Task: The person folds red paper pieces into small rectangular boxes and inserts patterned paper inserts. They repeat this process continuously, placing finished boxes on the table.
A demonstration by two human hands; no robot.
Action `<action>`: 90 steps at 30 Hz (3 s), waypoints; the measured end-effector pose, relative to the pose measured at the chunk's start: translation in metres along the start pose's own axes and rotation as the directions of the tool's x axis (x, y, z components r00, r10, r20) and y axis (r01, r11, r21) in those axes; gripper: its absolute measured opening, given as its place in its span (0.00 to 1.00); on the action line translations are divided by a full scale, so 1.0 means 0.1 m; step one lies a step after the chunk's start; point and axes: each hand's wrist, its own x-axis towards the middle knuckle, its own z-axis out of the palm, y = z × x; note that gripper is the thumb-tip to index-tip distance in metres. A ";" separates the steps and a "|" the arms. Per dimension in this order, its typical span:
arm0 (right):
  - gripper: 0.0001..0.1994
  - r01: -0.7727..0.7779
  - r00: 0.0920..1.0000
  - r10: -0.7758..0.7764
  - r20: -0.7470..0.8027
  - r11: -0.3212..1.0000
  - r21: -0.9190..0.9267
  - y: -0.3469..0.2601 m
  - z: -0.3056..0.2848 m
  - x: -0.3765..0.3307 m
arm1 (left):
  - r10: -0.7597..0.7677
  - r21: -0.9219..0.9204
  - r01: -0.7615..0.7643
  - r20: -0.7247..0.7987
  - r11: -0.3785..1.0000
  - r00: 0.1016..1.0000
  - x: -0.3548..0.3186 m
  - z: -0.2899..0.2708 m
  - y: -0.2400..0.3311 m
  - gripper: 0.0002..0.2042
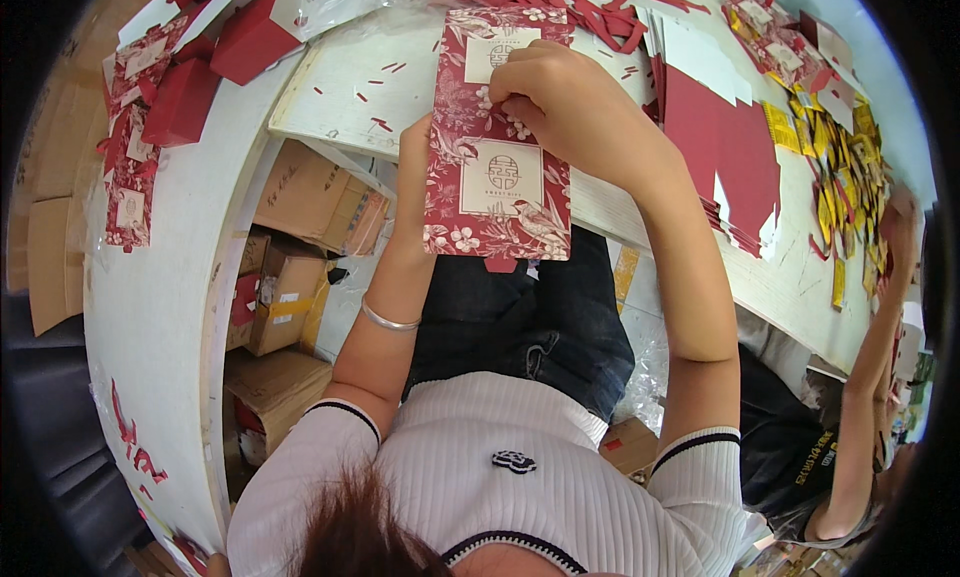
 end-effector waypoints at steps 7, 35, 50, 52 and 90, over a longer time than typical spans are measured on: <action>0.05 -0.085 0.989 0.090 -0.115 0.995 0.048 0.12 -0.10 -0.18 | 0.131 0.188 -0.136 0.037 0.973 0.991 0.08 0.01 -0.03 0.08; 0.08 -0.093 0.990 0.120 -0.075 0.952 0.293 0.23 0.03 -0.11 | -0.063 0.080 0.059 0.050 0.995 0.997 -0.09 0.10 0.04 0.11; 0.08 -0.070 0.901 0.432 -0.035 0.223 0.972 -0.06 -0.20 0.01 | 0.069 0.572 -0.820 0.818 0.009 0.572 0.22 -0.25 0.91 0.18; 0.11 0.008 0.880 0.474 -0.018 0.023 1.000 -0.08 -0.12 0.01 | 0.407 0.714 -0.672 0.564 0.197 0.718 0.01 -0.07 0.79 0.15; 0.16 -0.518 0.846 0.316 -0.429 0.677 -0.523 1.37 -0.61 -1.25 | 0.079 0.821 -0.566 0.561 0.072 0.824 0.22 1.41 -0.71 0.44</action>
